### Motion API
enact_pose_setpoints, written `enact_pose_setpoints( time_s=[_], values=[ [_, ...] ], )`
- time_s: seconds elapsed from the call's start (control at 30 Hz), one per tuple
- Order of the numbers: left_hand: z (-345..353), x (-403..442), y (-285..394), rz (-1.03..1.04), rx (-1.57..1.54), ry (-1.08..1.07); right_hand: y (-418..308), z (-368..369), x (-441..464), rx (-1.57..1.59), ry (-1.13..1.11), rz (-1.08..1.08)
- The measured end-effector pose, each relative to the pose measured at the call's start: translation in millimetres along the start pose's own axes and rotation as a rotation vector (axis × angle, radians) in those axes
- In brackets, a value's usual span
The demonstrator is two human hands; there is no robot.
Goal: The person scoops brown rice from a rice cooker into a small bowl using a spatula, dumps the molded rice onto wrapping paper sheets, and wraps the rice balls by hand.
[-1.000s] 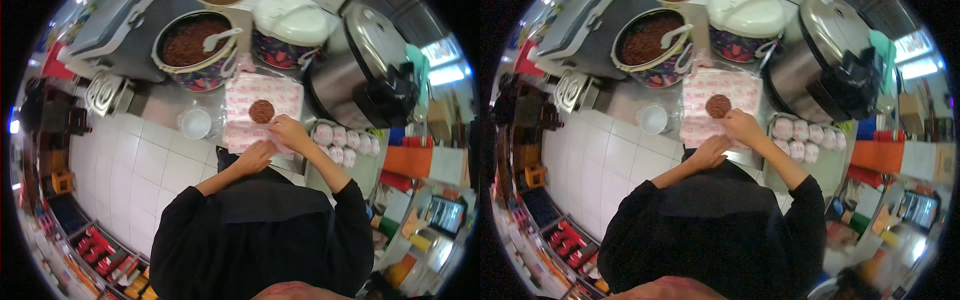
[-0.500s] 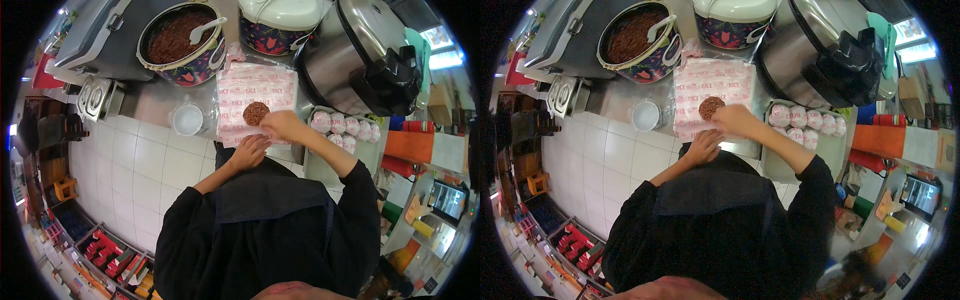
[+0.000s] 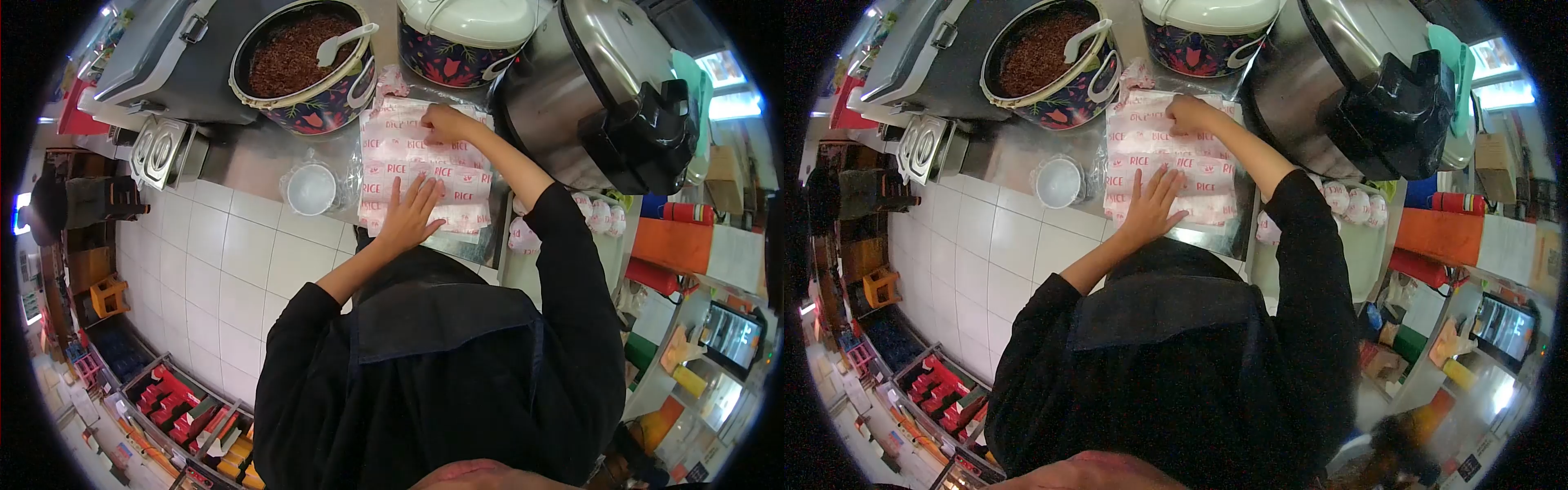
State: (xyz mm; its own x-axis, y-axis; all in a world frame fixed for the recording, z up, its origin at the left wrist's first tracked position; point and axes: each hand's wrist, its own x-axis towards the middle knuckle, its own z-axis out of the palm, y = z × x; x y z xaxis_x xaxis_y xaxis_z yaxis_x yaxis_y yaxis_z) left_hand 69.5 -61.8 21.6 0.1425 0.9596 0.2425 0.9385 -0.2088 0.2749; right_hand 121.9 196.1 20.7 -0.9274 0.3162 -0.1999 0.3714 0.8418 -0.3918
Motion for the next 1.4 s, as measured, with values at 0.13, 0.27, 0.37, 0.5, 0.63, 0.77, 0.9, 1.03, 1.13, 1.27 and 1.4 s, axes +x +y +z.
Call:
enact_pose_setpoints(
  time_s=[0.13, 0.27, 0.37, 0.5, 0.63, 0.77, 0.9, 1.03, 1.13, 1.27, 1.4],
  values=[
    [-4, 6, -3, 0.016, 0.046, 0.018, -31, -28, -21, 0.173, -0.052, -0.087],
    [-2, 7, -5, 0.0, -0.15, 0.067, -73, -33, -66, 0.277, -0.183, -0.163],
    [11, 4, -16, -0.023, -0.273, 0.074, -87, -10, -89, 0.1, -0.033, -0.108],
    [21, -8, -38, -0.003, -0.561, 0.154, -91, 24, -108, 0.056, 0.3, -0.233],
    [3, -13, -30, 0.146, -0.056, 0.57, -89, 40, -116, -0.053, 0.417, -0.295],
    [-27, 1, -35, 0.211, 0.042, 0.191, -94, 46, -128, -0.166, 0.44, -0.308],
    [-19, -7, -73, 0.24, -0.203, -0.075, -91, 45, -149, -0.166, 0.444, -0.268],
    [-7, -19, -83, 0.177, -0.293, -0.016, -64, 77, -165, -0.083, 0.536, -0.226],
    [-8, -9, -84, -0.049, -0.45, -0.042, -52, 78, -158, 0.075, 0.535, -0.13],
    [-20, 24, -92, -0.522, -0.701, -0.252, -50, 37, -132, 0.636, 0.087, 0.386],
    [-16, 65, -101, -0.597, -0.298, -0.341, -26, 43, -95, 0.393, 0.086, 0.366]
  ],
)
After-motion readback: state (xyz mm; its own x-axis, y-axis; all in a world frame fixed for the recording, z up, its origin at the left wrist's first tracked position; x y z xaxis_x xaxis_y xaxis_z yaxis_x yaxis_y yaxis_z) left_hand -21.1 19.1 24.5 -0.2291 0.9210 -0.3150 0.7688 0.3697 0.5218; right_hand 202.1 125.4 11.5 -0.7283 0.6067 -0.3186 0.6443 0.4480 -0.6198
